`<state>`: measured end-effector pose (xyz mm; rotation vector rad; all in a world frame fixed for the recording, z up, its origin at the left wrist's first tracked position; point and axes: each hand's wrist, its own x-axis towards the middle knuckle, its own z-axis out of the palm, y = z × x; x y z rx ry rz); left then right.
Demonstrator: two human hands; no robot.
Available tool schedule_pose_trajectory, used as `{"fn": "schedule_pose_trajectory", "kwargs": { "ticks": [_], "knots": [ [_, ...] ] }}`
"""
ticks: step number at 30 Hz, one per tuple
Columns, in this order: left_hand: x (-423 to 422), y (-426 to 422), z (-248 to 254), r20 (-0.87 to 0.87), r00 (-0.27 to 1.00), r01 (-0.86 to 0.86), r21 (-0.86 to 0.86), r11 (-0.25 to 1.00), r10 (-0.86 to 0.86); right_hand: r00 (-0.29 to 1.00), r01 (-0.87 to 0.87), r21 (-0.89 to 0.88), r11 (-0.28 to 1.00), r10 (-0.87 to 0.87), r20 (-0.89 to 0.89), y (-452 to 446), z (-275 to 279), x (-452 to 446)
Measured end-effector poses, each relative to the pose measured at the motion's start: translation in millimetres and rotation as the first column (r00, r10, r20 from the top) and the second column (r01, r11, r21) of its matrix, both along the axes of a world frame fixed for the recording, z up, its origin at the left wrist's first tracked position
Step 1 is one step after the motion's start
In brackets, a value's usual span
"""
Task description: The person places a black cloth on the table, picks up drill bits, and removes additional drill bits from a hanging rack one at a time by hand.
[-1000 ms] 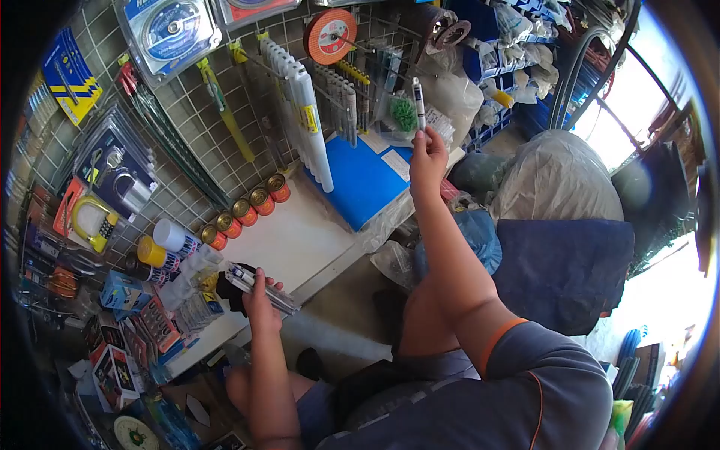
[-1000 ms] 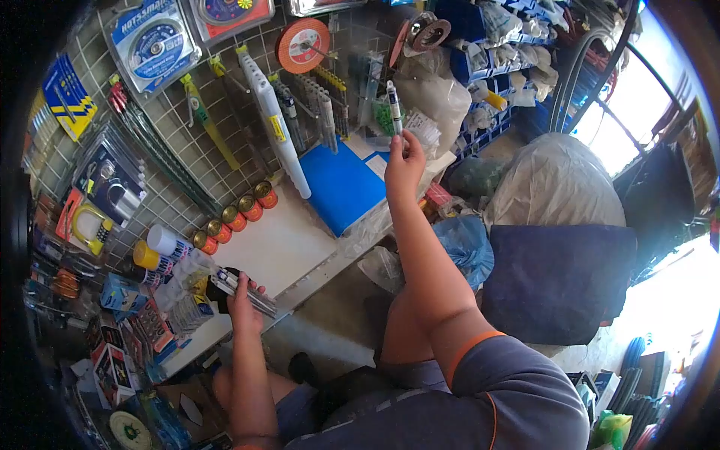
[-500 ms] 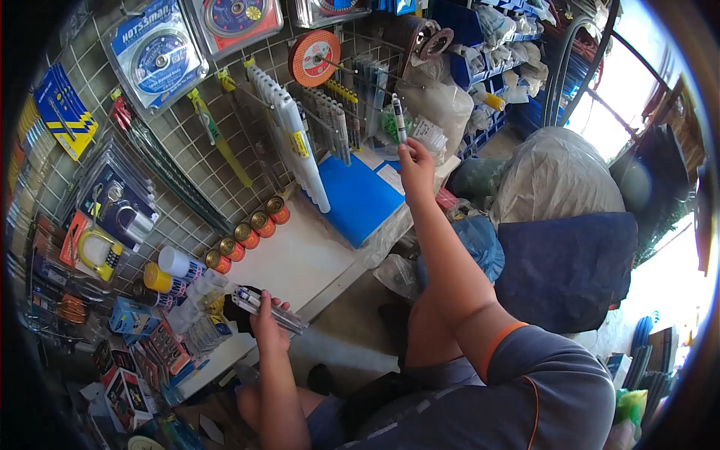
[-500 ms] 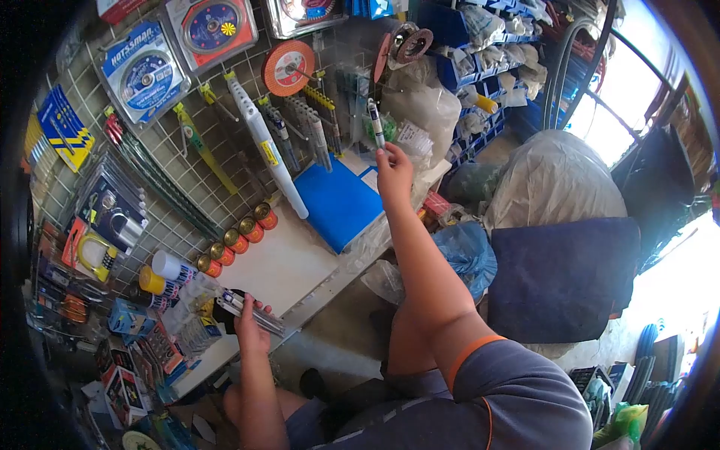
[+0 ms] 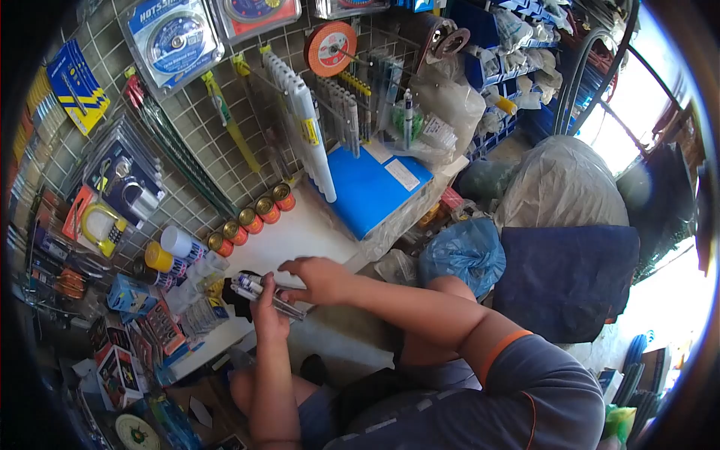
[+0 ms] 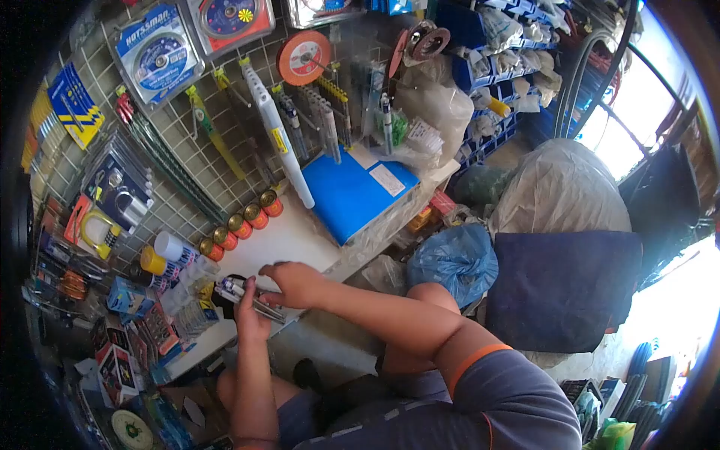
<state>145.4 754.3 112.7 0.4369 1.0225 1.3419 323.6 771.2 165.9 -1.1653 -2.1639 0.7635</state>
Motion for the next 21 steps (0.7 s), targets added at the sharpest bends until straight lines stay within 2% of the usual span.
{"fn": "schedule_pose_trajectory", "kwargs": {
  "ticks": [3, 5, 6, 7, 8, 10, 12, 16, 19, 21],
  "knots": [
    [12.6, -3.5, 8.5, -0.09, 0.996, -0.008, 0.049, 0.999, 0.012, 1.0, -0.026, -0.2, 0.979, 0.027, 0.001, -4.9, -17.1, -16.0],
    [5.3, -6.0, 3.4, -0.123, 0.992, -0.009, 0.036, 0.999, 0.014, 0.999, -0.034, -0.118, 0.992, 0.038, 0.031, 3.1, -18.5, -14.7],
    [0.0, -7.9, 1.0, -0.097, 0.995, -0.019, 0.021, 1.0, 0.021, 0.999, -0.016, -0.144, 0.989, 0.023, 0.046, 9.9, -17.0, -13.4],
    [-3.4, -8.2, 0.8, -0.07, 0.997, -0.024, 0.012, 1.0, 0.025, 0.999, -0.006, -0.039, 0.999, 0.007, 0.032, 13.0, -12.0, -8.1],
    [-1.5, -12.3, 17.9, -0.03, 0.999, 0.016, 0.07, 0.997, -0.014, 0.998, 0.016, -0.012, 1.0, -0.017, -0.054, 15.5, -0.9, -1.6],
    [-9.1, -15.6, 19.1, 0.02, 1.0, -0.02, 0.05, 0.999, 0.019, 0.989, 0.047, 0.053, 0.997, -0.039, -0.139, 19.5, 19.7, 14.7],
    [-13.7, -14.5, 18.0, 0.047, 0.998, -0.041, 0.0, 0.999, 0.041, 0.95, 0.104, 0.044, 0.994, -0.086, -0.299, 19.5, 37.5, 30.1],
    [-22.3, -12.8, 11.2, 0.119, 0.991, -0.052, -0.117, 0.992, 0.066, 0.756, 0.317, 0.128, 0.94, -0.169, -0.632, 31.3, 43.7, 57.7],
    [-23.0, -12.8, 7.1, 0.136, 0.99, -0.018, -0.133, 0.991, 0.036, 0.605, 0.556, 0.141, 0.819, -0.282, -0.744, 38.2, 56.1, 87.3],
    [-19.1, -13.3, 8.8, 0.129, 0.991, -0.006, -0.142, 0.99, 0.025, 0.395, 0.682, 0.064, 0.729, -0.294, -0.871, 44.6, 62.2, 103.9]
  ]
}}
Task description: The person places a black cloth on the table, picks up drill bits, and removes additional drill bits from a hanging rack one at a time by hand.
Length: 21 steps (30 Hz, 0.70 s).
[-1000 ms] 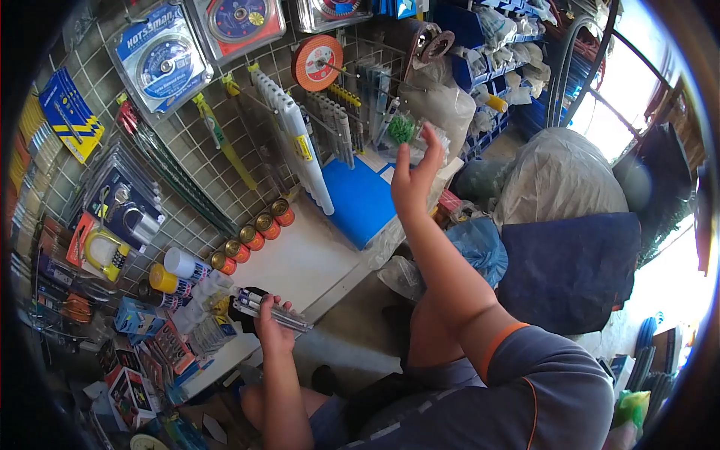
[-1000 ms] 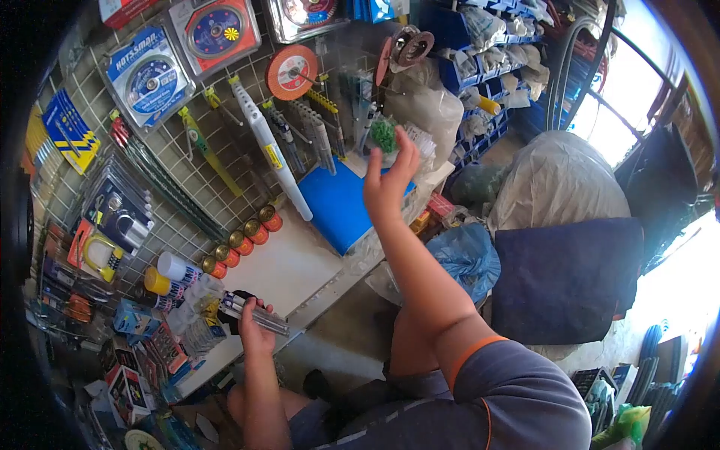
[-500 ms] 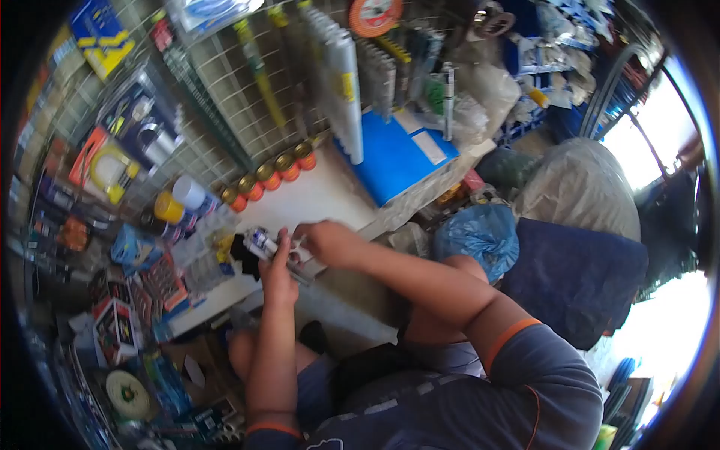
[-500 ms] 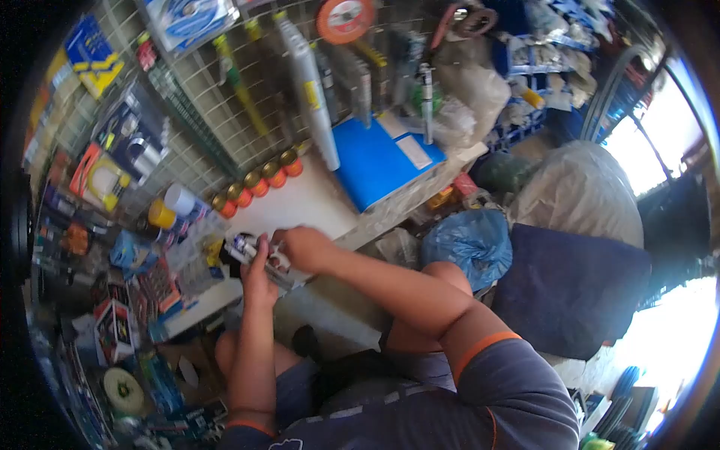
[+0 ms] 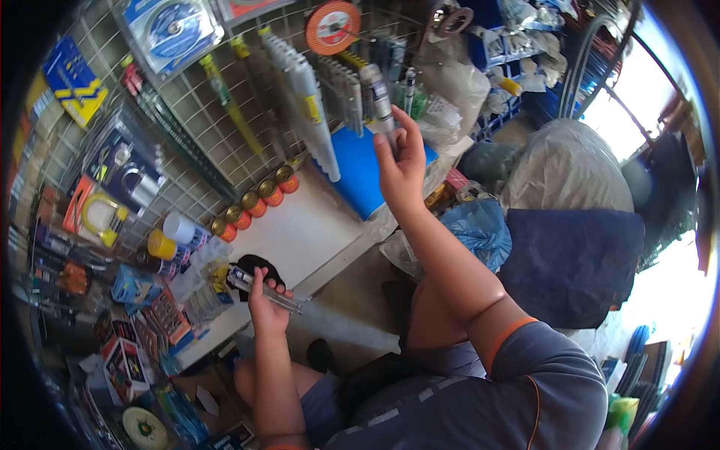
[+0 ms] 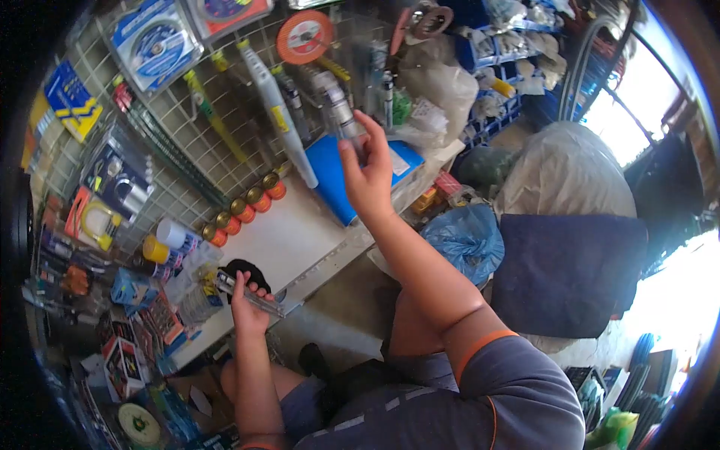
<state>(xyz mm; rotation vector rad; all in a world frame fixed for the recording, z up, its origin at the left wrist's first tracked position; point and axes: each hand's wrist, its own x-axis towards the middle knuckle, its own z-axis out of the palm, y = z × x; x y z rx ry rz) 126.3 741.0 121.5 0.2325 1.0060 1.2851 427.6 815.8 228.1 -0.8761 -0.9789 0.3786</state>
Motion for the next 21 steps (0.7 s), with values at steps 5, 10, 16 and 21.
{"fn": "schedule_pose_trajectory", "kwargs": {
  "ticks": [5, 10, 16, 21],
  "knots": [
    [4.0, -2.6, 1.3, -0.035, 0.999, 0.022, -0.021, 1.0, -0.023, 0.97, 0.12, -0.033, 0.992, -0.124, -0.211, 34.0, -28.3, 56.3],
    [9.4, -3.4, 0.5, -0.067, 0.997, 0.027, -0.036, 0.999, -0.029, 0.96, 0.255, -0.19, 0.948, -0.272, -0.069, 51.3, -47.5, 77.8],
    [8.0, -2.8, -5.3, -0.076, 0.997, 0.022, -0.045, 0.999, -0.026, 0.974, 0.132, -0.316, 0.939, -0.182, -0.133, 59.4, -54.1, 85.5],
    [6.2, -2.3, -9.9, -0.092, 0.996, 0.011, -0.061, 0.998, -0.017, 0.973, 0.214, -0.345, 0.914, -0.23, -0.003, 66.7, -67.0, 103.8]
  ]
}}
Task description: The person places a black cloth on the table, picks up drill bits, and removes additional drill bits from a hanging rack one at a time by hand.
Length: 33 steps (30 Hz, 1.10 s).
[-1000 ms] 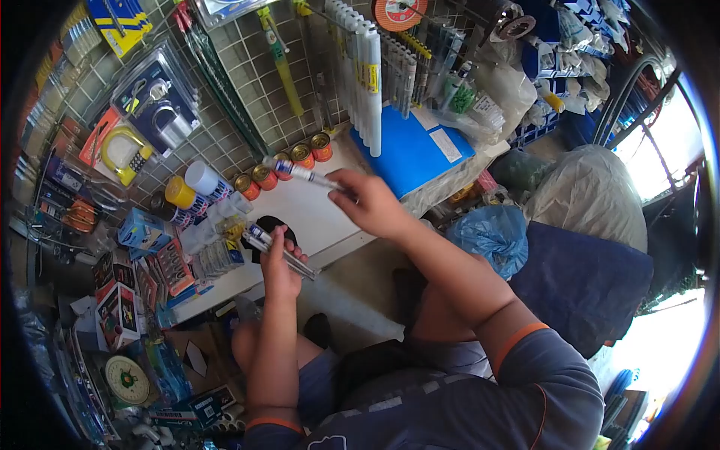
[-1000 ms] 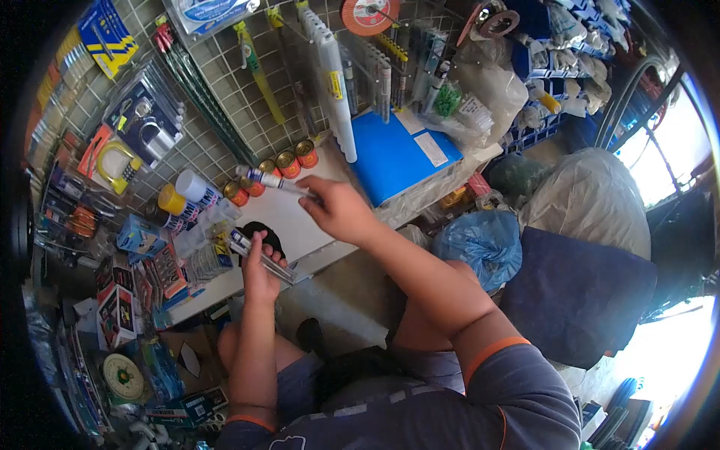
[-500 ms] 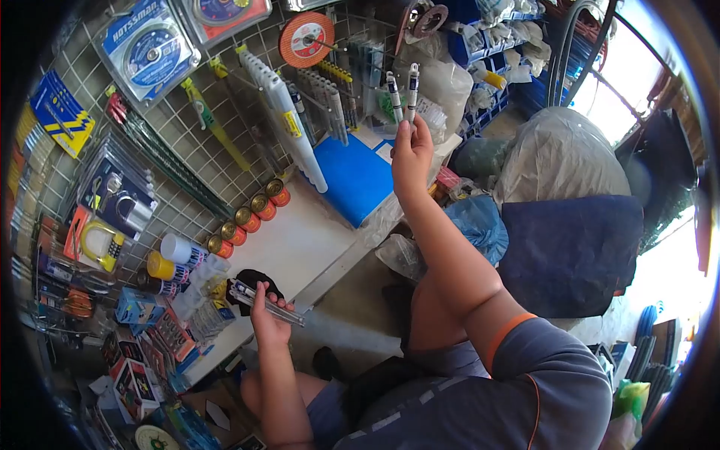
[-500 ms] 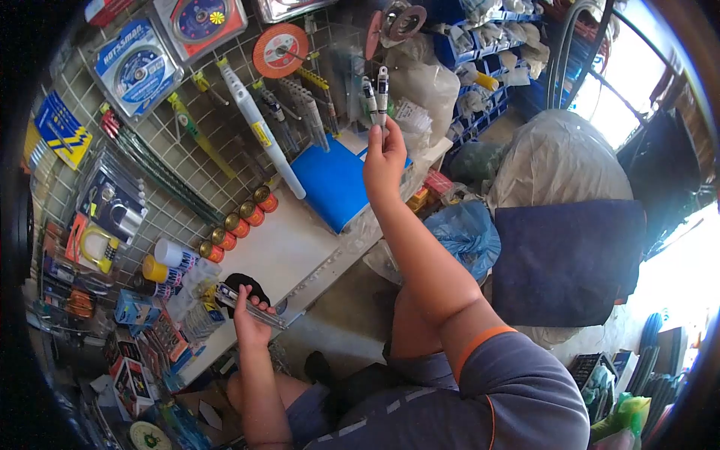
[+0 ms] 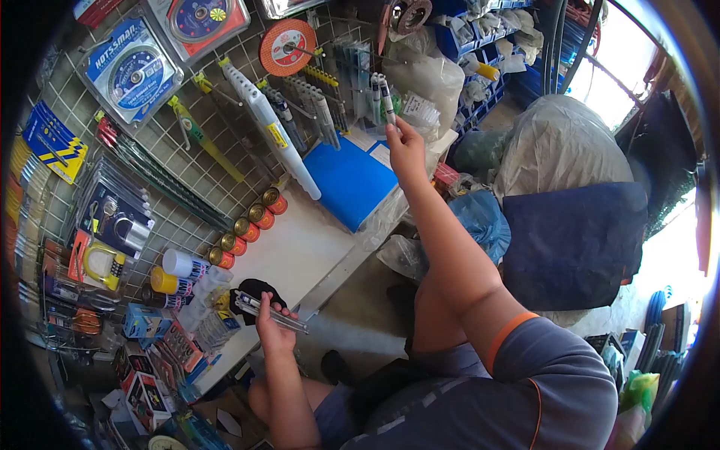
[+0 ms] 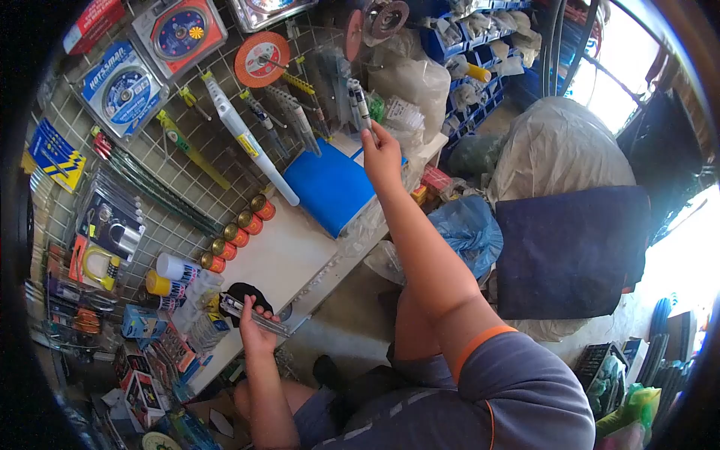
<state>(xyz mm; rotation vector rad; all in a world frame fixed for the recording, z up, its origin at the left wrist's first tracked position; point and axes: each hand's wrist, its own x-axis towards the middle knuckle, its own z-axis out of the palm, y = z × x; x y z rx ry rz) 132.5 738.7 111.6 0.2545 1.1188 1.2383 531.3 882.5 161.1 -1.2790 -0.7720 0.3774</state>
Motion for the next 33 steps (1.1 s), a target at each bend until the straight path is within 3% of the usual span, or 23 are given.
{"fn": "schedule_pose_trajectory", "kwargs": {
  "ticks": [7, 14, 17, 21, 25, 29, 33],
  "knots": [
    [-2.0, 4.1, -17.1, -0.038, 0.999, 0.018, -0.051, 0.999, -0.02, 0.972, 0.131, -0.079, 0.988, -0.112, 0.206, 24.1, 6.2, 1.2],
    [-5.8, 15.9, -26.5, -0.082, 0.997, -0.012, -0.087, 0.996, 0.005, 0.932, 0.142, -0.205, 0.969, -0.061, 0.357, 91.3, 32.2, -3.0],
    [-6.9, 17.6, -24.9, -0.092, 0.996, -0.011, -0.087, 0.996, 0.002, 0.946, 0.101, -0.294, 0.951, -0.001, 0.323, 117.0, 41.7, -2.4],
    [-10.9, 21.9, -27.1, -0.108, 0.994, -0.031, -0.073, 0.997, 0.023, 0.922, 0.077, -0.22, 0.972, 0.015, 0.387, 139.8, 31.3, 1.4],
    [-15.6, 23.9, -29.7, -0.09, 0.995, -0.041, -0.077, 0.996, 0.034, 0.915, 0.07, -0.284, 0.956, 0.052, 0.401, 133.0, 31.9, 5.5],
    [-8.4, 19.6, -16.1, -0.046, 0.998, -0.047, -0.03, 0.998, 0.046, 0.917, 0.251, -0.089, 0.964, -0.208, 0.34, 92.8, 21.2, -1.1],
    [-14.8, 16.0, -25.6, 0.015, 0.998, -0.059, -0.034, 0.998, 0.06, 0.978, 0.104, 0.01, 0.995, -0.104, 0.182, 28.0, 34.6, -22.1]
  ]
}}
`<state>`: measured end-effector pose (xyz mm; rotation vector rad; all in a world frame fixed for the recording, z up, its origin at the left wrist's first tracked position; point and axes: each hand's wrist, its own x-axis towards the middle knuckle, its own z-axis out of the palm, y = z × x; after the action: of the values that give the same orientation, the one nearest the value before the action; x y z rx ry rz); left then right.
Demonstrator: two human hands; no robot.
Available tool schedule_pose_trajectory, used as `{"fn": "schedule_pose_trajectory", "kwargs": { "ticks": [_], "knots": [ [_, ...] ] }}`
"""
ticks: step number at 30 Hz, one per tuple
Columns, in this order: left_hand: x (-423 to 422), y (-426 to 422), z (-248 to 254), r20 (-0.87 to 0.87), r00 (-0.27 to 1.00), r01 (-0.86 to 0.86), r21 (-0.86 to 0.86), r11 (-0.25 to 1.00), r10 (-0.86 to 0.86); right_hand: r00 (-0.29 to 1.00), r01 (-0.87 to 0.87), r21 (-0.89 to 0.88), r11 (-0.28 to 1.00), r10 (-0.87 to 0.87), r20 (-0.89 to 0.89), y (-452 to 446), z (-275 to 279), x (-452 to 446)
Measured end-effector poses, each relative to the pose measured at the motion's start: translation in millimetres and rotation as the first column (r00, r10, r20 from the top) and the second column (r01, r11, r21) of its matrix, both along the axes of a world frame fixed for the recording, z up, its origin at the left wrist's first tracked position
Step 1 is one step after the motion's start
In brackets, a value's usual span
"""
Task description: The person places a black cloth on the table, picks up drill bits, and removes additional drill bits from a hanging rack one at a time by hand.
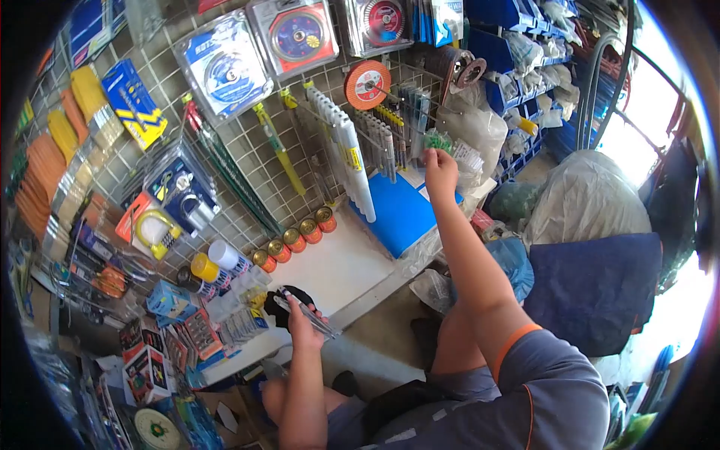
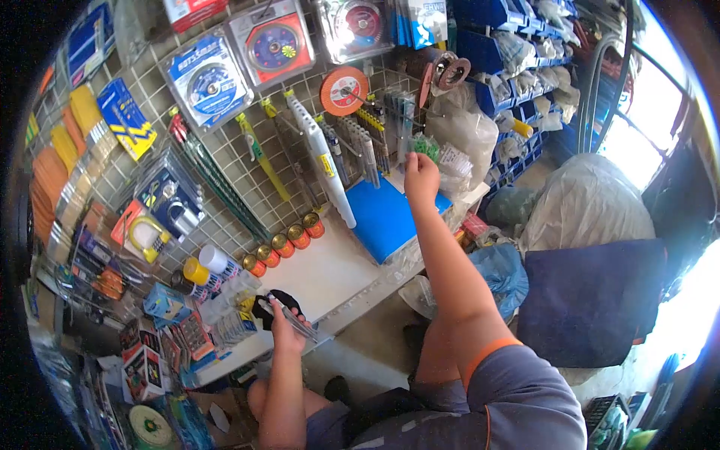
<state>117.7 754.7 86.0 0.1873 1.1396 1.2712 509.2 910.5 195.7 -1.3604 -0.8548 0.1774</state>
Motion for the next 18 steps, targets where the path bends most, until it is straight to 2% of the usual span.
{"fn": "schedule_pose_trajectory", "kwargs": {
  "ticks": [2, 4, 5, 6, 7, 8, 10, 11, 13, 16, 18],
  "knots": [
    [1.8, -0.9, -4.1, -0.027, 0.999, -0.018, -0.028, 0.999, 0.017, 0.99, -0.109, 0.162, 0.981, 0.122, -0.075, -20.7, -3.2, -22.0],
    [1.5, -5.8, -10.6, 0.05, 0.999, 0.014, 0.02, 1.0, -0.015, 0.967, -0.254, 0.002, 0.967, 0.254, 0.014, -64.1, 10.6, -66.2],
    [4.1, -9.5, -9.4, 0.064, 0.998, 0.024, 0.048, 0.999, -0.027, 0.895, -0.442, -0.012, 0.897, 0.441, -0.064, -70.5, -5.8, -86.1],
    [9.0, -13.0, -5.7, 0.075, 0.996, 0.034, 0.073, 0.997, -0.039, 0.817, -0.57, -0.175, 0.803, 0.577, -0.013, -93.0, -6.6, -106.9],
    [18.4, -23.5, 9.4, 0.072, 0.996, 0.045, 0.076, 0.996, -0.05, 0.5, -0.791, -0.302, 0.532, 0.846, 0.184, -124.0, -26.7, -139.2],
    [22.7, -28.9, 19.0, 0.063, 0.996, 0.05, 0.088, 0.995, -0.055, 0.404, -0.773, -0.453, 0.444, 0.895, 0.188, -149.7, -15.3, -156.6],
    [29.3, -36.2, 30.0, 0.02, 0.997, 0.077, 0.118, 0.99, -0.079, 0.382, -0.734, -0.6, 0.317, 0.924, 0.021, -175.8, -28.2, -179.7],
    [29.5, -38.0, 27.9, 0.031, 0.995, 0.088, 0.167, 0.982, -0.094, 0.339, -0.723, -0.633, 0.276, 0.94, 0.023, -180.8, -41.4, -185.9],
    [29.0, -36.3, 18.3, -0.042, 0.998, 0.062, 0.192, 0.979, -0.055, 0.253, -0.7, -0.685, 0.201, 0.967, 0.025, -179.9, -59.1, -196.6],
    [24.8, -39.4, 12.8, -0.101, 0.994, 0.056, 0.212, 0.976, -0.036, 0.186, -0.75, -0.658, 0.067, 0.976, -0.114, -181.6, -59.7, -200.1],
    [23.6, -39.4, 15.3, -0.144, 0.989, 0.057, 0.231, 0.971, -0.024, 0.194, -0.757, -0.64, 0.132, 0.981, -0.027, -177.9, -71.8, -202.7]
  ]
}}
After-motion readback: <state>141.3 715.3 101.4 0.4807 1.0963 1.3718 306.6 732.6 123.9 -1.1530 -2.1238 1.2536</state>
